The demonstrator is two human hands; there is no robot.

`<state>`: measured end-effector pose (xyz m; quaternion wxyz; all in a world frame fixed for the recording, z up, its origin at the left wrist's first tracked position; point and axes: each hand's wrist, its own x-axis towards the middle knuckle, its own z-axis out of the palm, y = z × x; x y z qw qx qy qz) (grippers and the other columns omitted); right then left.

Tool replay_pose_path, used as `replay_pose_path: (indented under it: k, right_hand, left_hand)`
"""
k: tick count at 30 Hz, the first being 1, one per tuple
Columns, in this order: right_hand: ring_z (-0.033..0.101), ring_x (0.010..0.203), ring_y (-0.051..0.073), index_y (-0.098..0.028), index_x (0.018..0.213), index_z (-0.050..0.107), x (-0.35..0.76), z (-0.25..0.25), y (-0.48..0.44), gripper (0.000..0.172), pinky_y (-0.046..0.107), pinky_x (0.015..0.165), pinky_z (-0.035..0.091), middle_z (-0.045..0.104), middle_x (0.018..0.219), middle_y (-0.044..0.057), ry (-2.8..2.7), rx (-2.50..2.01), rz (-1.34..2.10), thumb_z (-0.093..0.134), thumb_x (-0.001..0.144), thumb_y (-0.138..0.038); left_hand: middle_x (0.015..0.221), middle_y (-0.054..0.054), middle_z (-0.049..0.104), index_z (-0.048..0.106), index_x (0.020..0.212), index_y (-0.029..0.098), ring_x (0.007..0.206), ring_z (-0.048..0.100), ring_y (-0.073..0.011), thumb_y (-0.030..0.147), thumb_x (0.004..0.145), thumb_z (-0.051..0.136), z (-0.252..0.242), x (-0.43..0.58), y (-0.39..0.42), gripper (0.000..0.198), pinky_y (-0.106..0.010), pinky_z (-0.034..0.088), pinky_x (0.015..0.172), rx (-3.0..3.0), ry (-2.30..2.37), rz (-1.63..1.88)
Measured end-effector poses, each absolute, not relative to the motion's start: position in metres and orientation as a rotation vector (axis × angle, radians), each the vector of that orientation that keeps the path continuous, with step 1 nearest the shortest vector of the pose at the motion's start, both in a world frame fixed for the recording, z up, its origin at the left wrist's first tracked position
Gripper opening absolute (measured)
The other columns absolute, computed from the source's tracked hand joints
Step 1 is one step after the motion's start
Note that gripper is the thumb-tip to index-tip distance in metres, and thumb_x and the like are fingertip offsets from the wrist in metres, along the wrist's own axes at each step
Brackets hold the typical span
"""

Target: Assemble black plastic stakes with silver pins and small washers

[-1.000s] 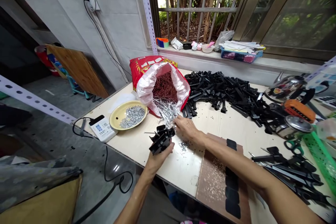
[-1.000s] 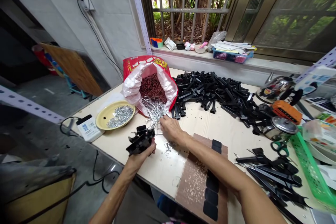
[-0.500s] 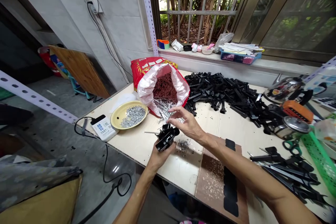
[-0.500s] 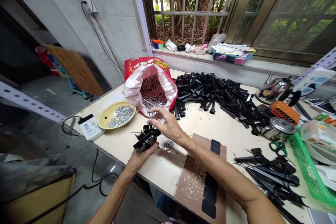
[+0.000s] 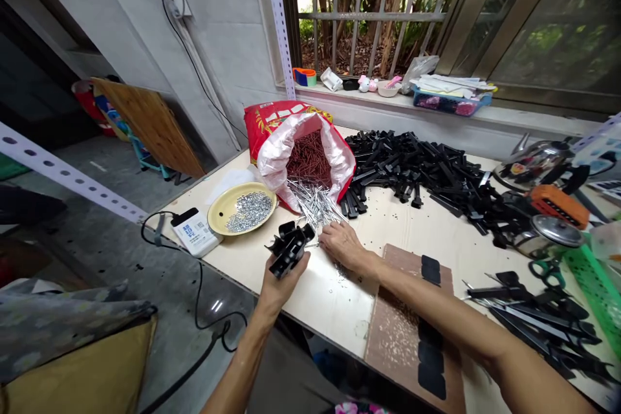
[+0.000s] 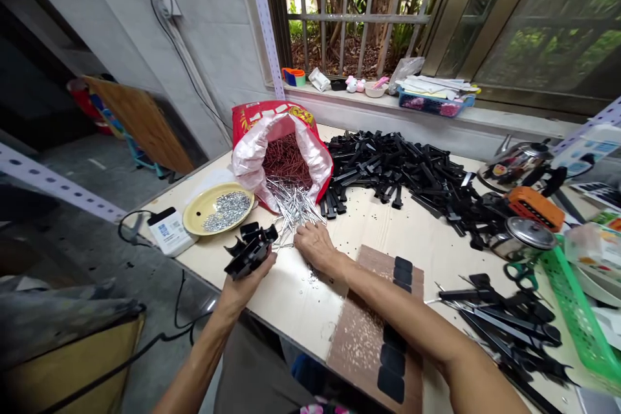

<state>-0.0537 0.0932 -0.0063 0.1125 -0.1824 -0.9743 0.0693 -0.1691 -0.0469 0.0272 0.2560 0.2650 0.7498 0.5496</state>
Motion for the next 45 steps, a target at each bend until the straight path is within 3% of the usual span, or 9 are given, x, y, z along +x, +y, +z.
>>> replay_pose_path:
  k: [7, 18, 21, 23, 25, 28, 37, 40, 45]
  right_hand:
    - [0.051, 0.081, 0.015, -0.02, 0.105, 0.063, -0.016, 0.056, 0.123, 0.022, 0.028, 0.069, 0.04, 0.059, 0.094, 0.006, -2.543, -0.587, 0.307, 0.044, 0.096, -0.025]
    - [0.046, 0.088, 0.018, -0.03, 0.097, 0.067, -0.005, 0.11, 0.1, 0.025, 0.04, 0.088, 0.028, 0.058, 0.098, 0.004, -2.552, -0.234, -0.117, 0.044, 0.095, -0.02]
    - [0.048, 0.095, 0.019, -0.031, 0.108, 0.063, -0.011, 0.12, 0.1, 0.019, 0.043, 0.093, 0.028, 0.059, 0.106, 0.004, -2.592, -0.074, -0.012, 0.05, 0.093, -0.029]
    - [0.049, 0.102, 0.02, -0.028, 0.12, 0.056, -0.018, 0.124, 0.105, 0.031, 0.04, 0.093, 0.032, 0.057, 0.114, 0.005, -2.519, -0.05, 0.181, 0.054, 0.09, -0.039]
    - [0.051, 0.103, 0.019, -0.022, 0.122, 0.054, -0.027, 0.117, 0.112, 0.037, 0.035, 0.089, 0.038, 0.057, 0.114, 0.007, -2.444, -0.126, 0.38, 0.053, 0.09, -0.041]
    - [0.054, 0.09, 0.017, -0.018, 0.099, 0.065, -0.052, 0.086, 0.113, 0.019, 0.03, 0.078, 0.041, 0.061, 0.097, 0.006, -2.547, -0.3, 0.482, 0.052, 0.092, -0.03]
    - [0.055, 0.092, 0.022, -0.016, 0.077, 0.064, -0.141, 0.013, 0.071, 0.001, 0.032, 0.077, 0.042, 0.065, 0.092, 0.008, -2.86, -0.55, 0.58, 0.063, 0.076, -0.016]
    - [0.058, 0.08, 0.017, -0.015, 0.099, 0.06, -0.132, 0.025, 0.091, 0.018, 0.028, 0.068, 0.045, 0.064, 0.091, 0.006, -2.744, -0.663, 0.645, 0.047, 0.087, -0.016]
    - [0.061, 0.067, 0.011, -0.022, 0.14, 0.024, -0.087, 0.071, 0.114, 0.057, 0.025, 0.065, 0.049, 0.062, 0.08, -0.003, -2.061, -0.527, 1.178, 0.048, 0.088, -0.022]
  left_hand:
    - [0.07, -0.002, 0.068, 0.063, 0.078, 0.016, 0.063, 0.063, -0.0183, 0.036, 0.062, 0.07, 0.011, -0.179, -0.044, 0.027, -0.028, 0.05, 0.063, 0.95, 1.998, 1.461]
    - [0.067, 0.0, 0.064, 0.062, 0.075, 0.016, 0.065, 0.059, -0.0168, 0.032, 0.061, 0.069, 0.021, -0.162, -0.032, 0.023, -0.027, 0.046, 0.064, 0.961, 1.887, 1.397]
    - [0.067, -0.001, 0.065, 0.063, 0.076, 0.014, 0.064, 0.059, -0.0169, 0.031, 0.058, 0.072, 0.025, -0.162, -0.033, 0.026, -0.028, 0.047, 0.063, 0.87, 1.876, 1.436]
    - [0.073, -0.003, 0.067, 0.065, 0.081, 0.013, 0.067, 0.061, -0.017, 0.032, 0.058, 0.074, 0.031, -0.166, -0.037, 0.032, -0.028, 0.049, 0.065, 0.736, 1.844, 1.513]
    - [0.083, -0.005, 0.069, 0.066, 0.089, 0.013, 0.073, 0.063, -0.0172, 0.032, 0.06, 0.075, 0.039, -0.172, -0.044, 0.037, -0.028, 0.051, 0.068, 0.611, 1.836, 1.644]
    - [0.092, -0.006, 0.069, 0.067, 0.094, 0.014, 0.075, 0.064, -0.0168, 0.033, 0.061, 0.076, 0.049, -0.186, -0.054, 0.039, -0.028, 0.052, 0.071, 0.551, 1.915, 1.796]
    - [0.075, -0.005, 0.068, 0.067, 0.081, 0.013, 0.069, 0.063, -0.0176, 0.038, 0.057, 0.076, 0.034, -0.196, -0.052, 0.036, -0.028, 0.051, 0.067, 0.609, 1.978, 1.655]
    - [0.072, -0.003, 0.066, 0.066, 0.085, 0.012, 0.063, 0.061, -0.0156, 0.037, 0.058, 0.075, 0.027, -0.196, -0.051, 0.037, -0.028, 0.051, 0.064, 0.573, 1.843, 1.621]
    - [0.062, -0.001, 0.063, 0.063, 0.072, 0.014, 0.06, 0.059, -0.0174, 0.032, 0.057, 0.072, 0.016, -0.188, -0.045, 0.025, -0.027, 0.047, 0.058, 0.679, 1.938, 1.43]
